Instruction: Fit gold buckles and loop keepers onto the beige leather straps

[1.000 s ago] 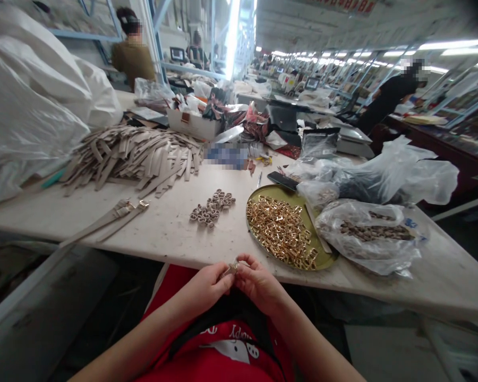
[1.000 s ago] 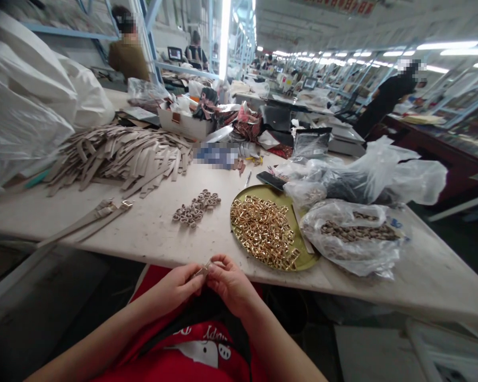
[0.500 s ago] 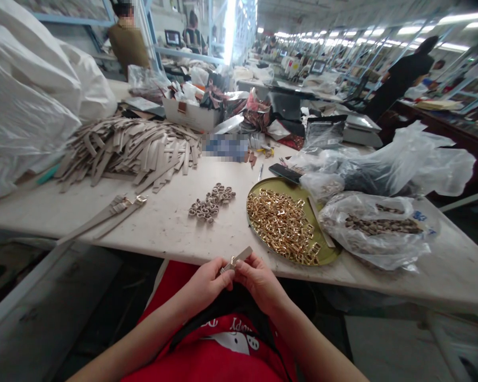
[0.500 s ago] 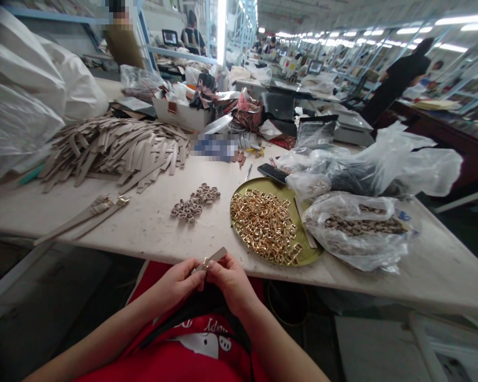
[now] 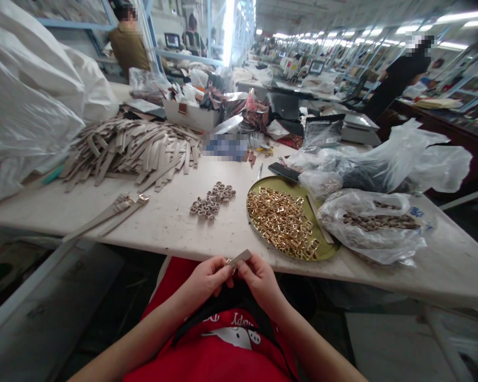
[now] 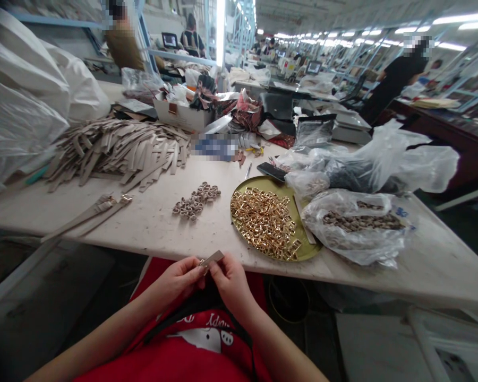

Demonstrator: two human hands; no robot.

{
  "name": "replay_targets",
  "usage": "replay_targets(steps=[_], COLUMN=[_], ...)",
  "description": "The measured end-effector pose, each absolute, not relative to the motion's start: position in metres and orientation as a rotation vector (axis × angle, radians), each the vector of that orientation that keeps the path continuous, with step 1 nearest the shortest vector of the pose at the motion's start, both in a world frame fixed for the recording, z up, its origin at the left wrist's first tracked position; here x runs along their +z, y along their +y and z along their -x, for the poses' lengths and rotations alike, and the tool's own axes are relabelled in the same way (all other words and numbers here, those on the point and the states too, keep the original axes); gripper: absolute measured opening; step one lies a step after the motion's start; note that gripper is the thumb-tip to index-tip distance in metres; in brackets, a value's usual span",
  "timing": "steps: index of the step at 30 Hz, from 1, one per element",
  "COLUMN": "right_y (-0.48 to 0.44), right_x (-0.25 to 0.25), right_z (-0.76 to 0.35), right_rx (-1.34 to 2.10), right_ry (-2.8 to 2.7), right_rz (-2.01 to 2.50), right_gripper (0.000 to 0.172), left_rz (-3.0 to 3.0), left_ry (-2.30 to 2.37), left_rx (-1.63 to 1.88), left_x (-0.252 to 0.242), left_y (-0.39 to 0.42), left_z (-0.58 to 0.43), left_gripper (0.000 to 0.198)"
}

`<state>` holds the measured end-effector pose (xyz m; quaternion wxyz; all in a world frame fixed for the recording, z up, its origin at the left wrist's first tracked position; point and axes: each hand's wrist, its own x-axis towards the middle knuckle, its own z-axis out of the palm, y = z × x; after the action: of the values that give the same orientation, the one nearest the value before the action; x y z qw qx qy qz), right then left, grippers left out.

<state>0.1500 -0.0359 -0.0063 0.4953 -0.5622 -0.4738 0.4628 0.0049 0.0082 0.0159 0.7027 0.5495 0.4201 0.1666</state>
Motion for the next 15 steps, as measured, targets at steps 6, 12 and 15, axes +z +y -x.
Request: replay_targets(steps=[6,12,15], right_y=[-0.048,-0.050,-0.047], right_x=[0.009,0.001,-0.007], right_z=[-0.149,-0.150,-0.152], right_rx=[0.606,0.578,0.922], right_ry=[-1.641,-1.683,-1.457], right_rz=[1.523,1.520,1.512], right_gripper=[0.017,0.016,0.012], left_rz=[-1.270,-1.394,-1.455], left_ry=[0.969,1.088,1.086], left_rx=[0.451,0.466,0.396], left_x=[0.010,0.004,0.003], left_y=[-0.001,-0.006,-0.004], left_z=[-0.005,-0.008,-0.007], left_gripper=[0.033,0.031,0.032])
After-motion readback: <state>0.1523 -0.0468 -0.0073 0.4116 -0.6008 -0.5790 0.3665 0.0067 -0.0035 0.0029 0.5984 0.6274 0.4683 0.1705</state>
